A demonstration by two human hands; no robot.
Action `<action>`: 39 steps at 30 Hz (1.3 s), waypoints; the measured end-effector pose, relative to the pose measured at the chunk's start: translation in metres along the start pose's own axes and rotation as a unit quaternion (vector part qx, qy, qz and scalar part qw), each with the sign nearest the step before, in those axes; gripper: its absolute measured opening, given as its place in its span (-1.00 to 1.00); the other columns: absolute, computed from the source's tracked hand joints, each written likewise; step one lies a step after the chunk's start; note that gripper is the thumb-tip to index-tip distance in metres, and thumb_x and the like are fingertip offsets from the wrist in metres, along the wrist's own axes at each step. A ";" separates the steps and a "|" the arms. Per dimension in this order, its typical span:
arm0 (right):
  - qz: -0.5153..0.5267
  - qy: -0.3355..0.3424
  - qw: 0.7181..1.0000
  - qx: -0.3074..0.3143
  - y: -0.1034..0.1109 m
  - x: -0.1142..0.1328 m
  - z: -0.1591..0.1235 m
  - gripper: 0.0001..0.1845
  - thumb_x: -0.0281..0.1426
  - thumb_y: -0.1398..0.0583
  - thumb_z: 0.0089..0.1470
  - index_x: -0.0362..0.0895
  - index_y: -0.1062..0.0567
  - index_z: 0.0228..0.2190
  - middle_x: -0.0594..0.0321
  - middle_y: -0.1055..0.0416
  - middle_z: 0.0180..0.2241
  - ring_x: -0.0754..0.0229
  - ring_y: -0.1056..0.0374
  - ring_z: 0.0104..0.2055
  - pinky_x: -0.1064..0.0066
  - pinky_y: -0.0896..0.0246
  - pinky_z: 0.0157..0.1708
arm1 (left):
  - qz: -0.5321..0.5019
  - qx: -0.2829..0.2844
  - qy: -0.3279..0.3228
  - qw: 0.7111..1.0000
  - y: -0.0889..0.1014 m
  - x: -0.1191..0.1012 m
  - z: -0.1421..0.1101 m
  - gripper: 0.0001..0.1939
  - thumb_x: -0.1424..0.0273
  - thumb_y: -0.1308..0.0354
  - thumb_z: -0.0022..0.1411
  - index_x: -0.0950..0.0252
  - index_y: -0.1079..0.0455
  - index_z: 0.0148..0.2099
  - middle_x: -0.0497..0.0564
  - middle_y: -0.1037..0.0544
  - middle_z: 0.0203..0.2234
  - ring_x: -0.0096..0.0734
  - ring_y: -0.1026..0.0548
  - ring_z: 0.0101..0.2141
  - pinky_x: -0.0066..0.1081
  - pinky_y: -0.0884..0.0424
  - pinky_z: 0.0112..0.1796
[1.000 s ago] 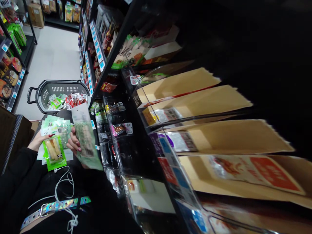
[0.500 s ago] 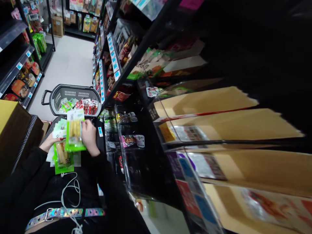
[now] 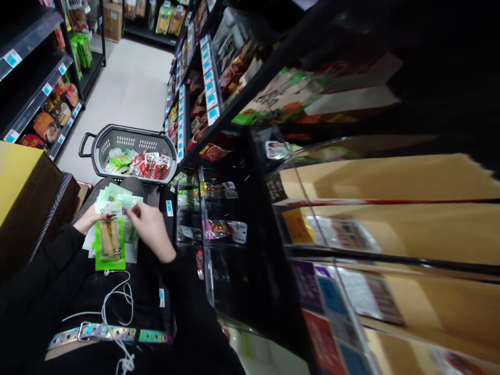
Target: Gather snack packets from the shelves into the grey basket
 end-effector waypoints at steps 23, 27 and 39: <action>0.461 -0.042 0.870 -0.169 0.029 -0.014 -0.047 -0.74 -0.14 -0.02 0.09 -0.07 -0.16 -0.39 0.39 -0.09 -0.54 0.34 -0.02 -0.59 0.50 -0.01 -0.54 | 0.030 -0.052 0.025 0.998 0.008 -0.002 -0.006 -0.14 0.47 -0.46 -0.41 0.33 -0.29 0.05 0.11 -0.57 -0.20 0.00 -0.49 -0.10 -0.16 -0.35 -0.02; 0.592 -0.081 0.799 -0.060 0.010 -0.011 -0.044 -0.61 -0.09 0.24 0.20 -0.06 -0.15 -0.43 0.51 0.24 -0.65 0.38 0.45 -0.73 0.48 0.37 -0.71 | 0.027 -0.048 0.029 0.998 0.007 -0.001 -0.006 -0.18 0.50 -0.44 -0.39 0.31 -0.29 0.03 0.06 -0.57 -0.25 -0.09 -0.52 -0.17 -0.20 -0.39 -0.08; 0.414 -0.026 0.886 -0.207 0.050 -0.030 -0.057 -0.67 -0.07 -0.10 0.09 -0.08 -0.33 -0.41 0.36 -0.19 -0.58 0.31 -0.09 -0.57 0.47 0.00 -0.54 | 0.011 -0.030 0.033 0.999 0.005 -0.001 -0.004 -0.18 0.53 -0.46 -0.38 0.31 -0.28 0.02 0.05 -0.58 -0.29 -0.20 -0.54 -0.26 -0.31 -0.43 -0.19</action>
Point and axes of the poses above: each hand's wrist, its own z-axis towards the middle knuckle, its own y-axis out of the back of the hand, x = y × z, the point moved 10 cm from there along z, towards the middle knuckle
